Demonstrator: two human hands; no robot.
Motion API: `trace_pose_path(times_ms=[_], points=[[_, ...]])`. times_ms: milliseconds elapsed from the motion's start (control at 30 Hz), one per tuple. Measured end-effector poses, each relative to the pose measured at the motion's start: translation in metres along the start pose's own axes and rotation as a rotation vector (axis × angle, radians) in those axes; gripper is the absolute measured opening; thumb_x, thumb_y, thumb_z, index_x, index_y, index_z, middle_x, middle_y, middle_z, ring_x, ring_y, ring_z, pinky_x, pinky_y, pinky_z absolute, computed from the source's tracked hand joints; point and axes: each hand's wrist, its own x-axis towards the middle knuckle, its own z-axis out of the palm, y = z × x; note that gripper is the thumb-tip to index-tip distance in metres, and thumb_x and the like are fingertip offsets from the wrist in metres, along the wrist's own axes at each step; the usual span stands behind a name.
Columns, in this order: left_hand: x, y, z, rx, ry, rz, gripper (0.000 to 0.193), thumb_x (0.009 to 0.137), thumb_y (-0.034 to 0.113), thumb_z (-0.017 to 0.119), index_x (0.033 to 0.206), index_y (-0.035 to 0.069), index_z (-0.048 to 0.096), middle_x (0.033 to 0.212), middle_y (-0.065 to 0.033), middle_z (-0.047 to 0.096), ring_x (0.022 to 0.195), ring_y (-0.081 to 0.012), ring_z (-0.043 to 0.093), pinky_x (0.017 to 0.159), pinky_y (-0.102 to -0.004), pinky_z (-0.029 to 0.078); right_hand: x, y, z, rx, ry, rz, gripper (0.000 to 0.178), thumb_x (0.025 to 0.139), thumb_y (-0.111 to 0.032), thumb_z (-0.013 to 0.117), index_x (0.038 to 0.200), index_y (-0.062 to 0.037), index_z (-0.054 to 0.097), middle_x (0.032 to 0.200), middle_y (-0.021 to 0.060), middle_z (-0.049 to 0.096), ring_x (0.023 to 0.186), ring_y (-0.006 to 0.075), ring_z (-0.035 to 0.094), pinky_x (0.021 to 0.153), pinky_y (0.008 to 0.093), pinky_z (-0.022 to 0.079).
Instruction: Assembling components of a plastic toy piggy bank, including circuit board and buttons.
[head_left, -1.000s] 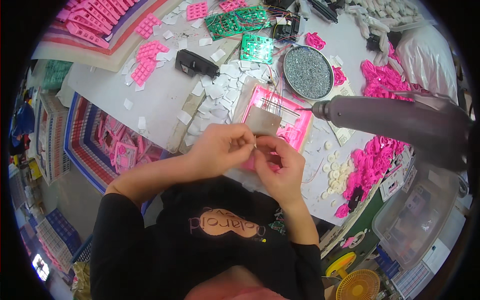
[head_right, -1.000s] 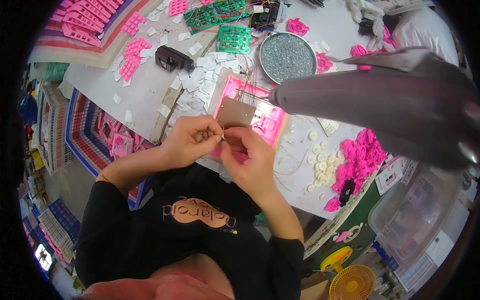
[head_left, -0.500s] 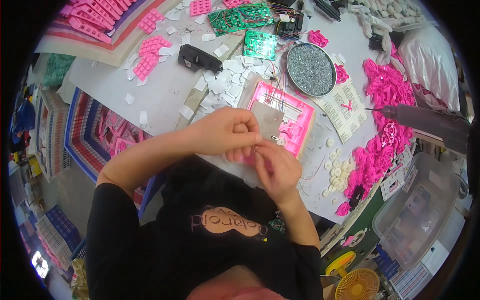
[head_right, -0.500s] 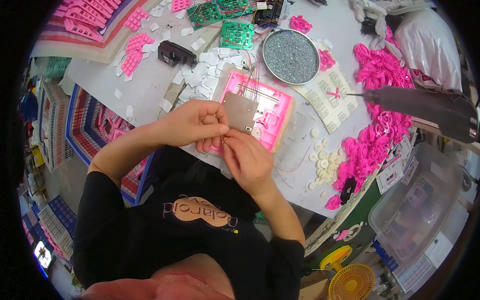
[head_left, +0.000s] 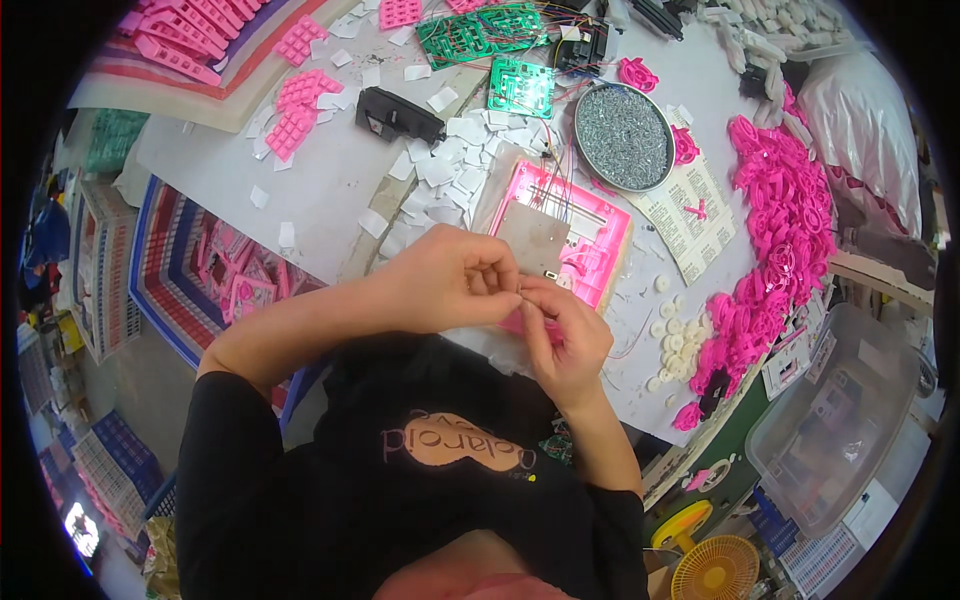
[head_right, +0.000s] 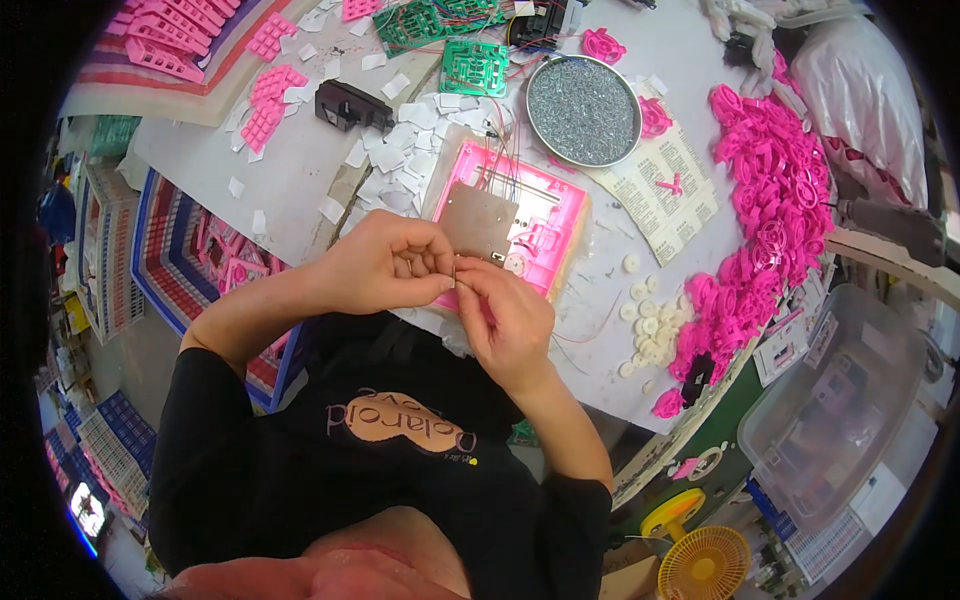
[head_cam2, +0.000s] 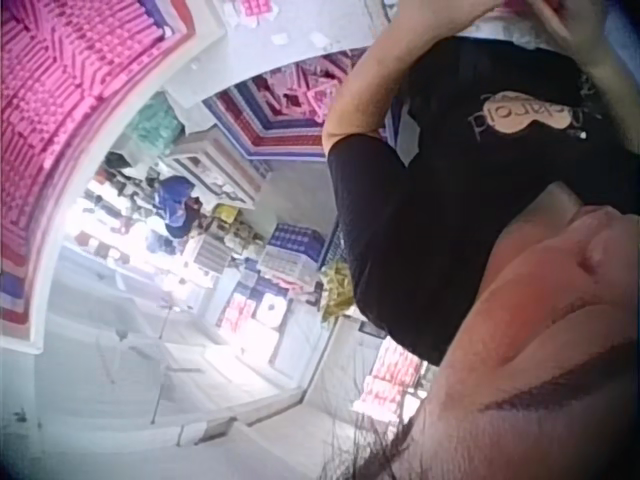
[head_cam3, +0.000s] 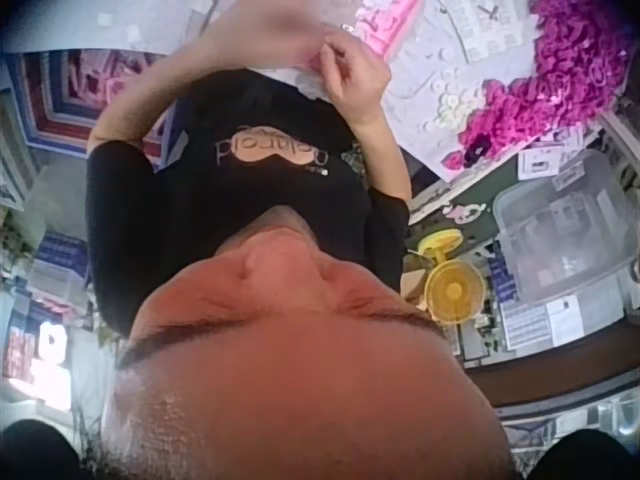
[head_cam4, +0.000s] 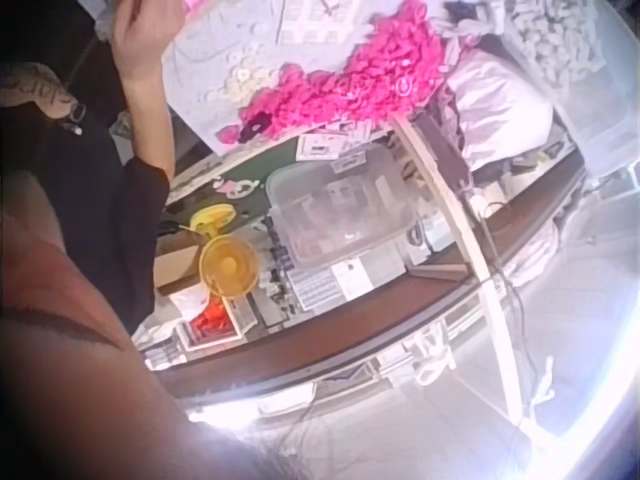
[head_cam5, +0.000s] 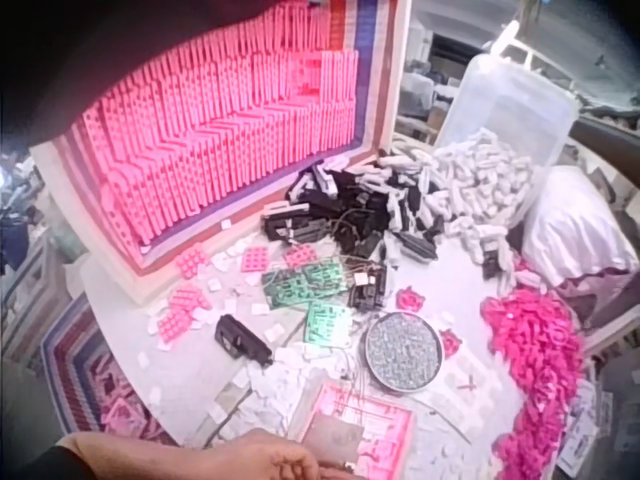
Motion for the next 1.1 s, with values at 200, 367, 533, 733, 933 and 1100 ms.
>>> trace_pose_path(times_ms=[200,367,533,733,933,1100], points=[[-0.002,-0.005,0.007,-0.006,0.077,-0.037,0.007,0.089,0.003,0.070,0.090,-0.002,0.067,0.075,0.0006,0.065,0.066,-0.0020,0.059,0.059,-0.0183,0.048,0.001,0.000,0.004,-0.055,0.028,-0.032,0.013,0.083,0.005,0.073,0.094,0.0026,0.067,0.097,0.0168,0.074,0.083,0.0292,0.073,0.071,0.0332,0.057],[-0.002,-0.002,0.010,0.161,0.128,0.027,0.006,0.089,0.002,0.066,0.086,-0.002,0.065,0.070,0.0013,0.062,0.063,-0.0025,0.056,0.057,-0.0187,0.046,-0.002,-0.001,0.007,-0.004,0.054,0.015,0.013,0.083,0.005,0.073,0.095,0.0029,0.067,0.096,0.0171,0.074,0.084,0.0301,0.073,0.071,0.0335,0.057],[0.003,-0.002,0.001,0.182,0.061,-0.095,0.005,0.090,0.002,0.062,0.091,-0.003,0.064,0.071,-0.0013,0.062,0.062,-0.0047,0.058,0.054,-0.0204,0.046,-0.004,0.002,0.005,-0.072,0.052,-0.120,0.017,0.081,0.006,0.074,0.096,0.0025,0.068,0.099,0.0171,0.073,0.085,0.0301,0.072,0.073,0.0343,0.057],[0.017,-0.001,-0.008,-0.341,-0.036,-0.352,0.012,0.092,0.004,0.064,0.102,-0.003,0.064,0.083,-0.0066,0.069,0.069,-0.0100,0.065,0.056,-0.0237,0.051,-0.001,0.004,0.003,-0.193,-0.017,-0.276,0.023,0.076,0.002,0.078,0.097,0.0008,0.070,0.104,0.0147,0.071,0.088,0.0293,0.070,0.073,0.0348,0.056],[0.013,-0.009,-0.012,0.153,-0.003,0.001,0.014,0.090,0.007,0.068,0.101,0.000,0.065,0.087,-0.0084,0.070,0.070,-0.0157,0.068,0.061,-0.0294,0.052,0.001,0.001,0.000,-0.367,-0.051,-0.229,0.028,0.070,-0.005,0.077,0.098,-0.0061,0.074,0.096,0.0063,0.064,0.088,0.0272,0.060,0.067,0.0343,0.051],[0.006,-0.027,0.003,0.587,0.212,0.491,0.012,0.083,0.005,0.068,0.095,0.006,0.065,0.087,-0.0102,0.066,0.080,-0.0306,0.066,0.066,-0.0387,0.053,-0.001,0.005,0.005,-0.478,-0.143,-0.233,0.027,0.071,-0.009,0.073,0.098,-0.0080,0.075,0.088,0.0036,0.059,0.083,0.0247,0.054,0.069,0.0371,0.046]])
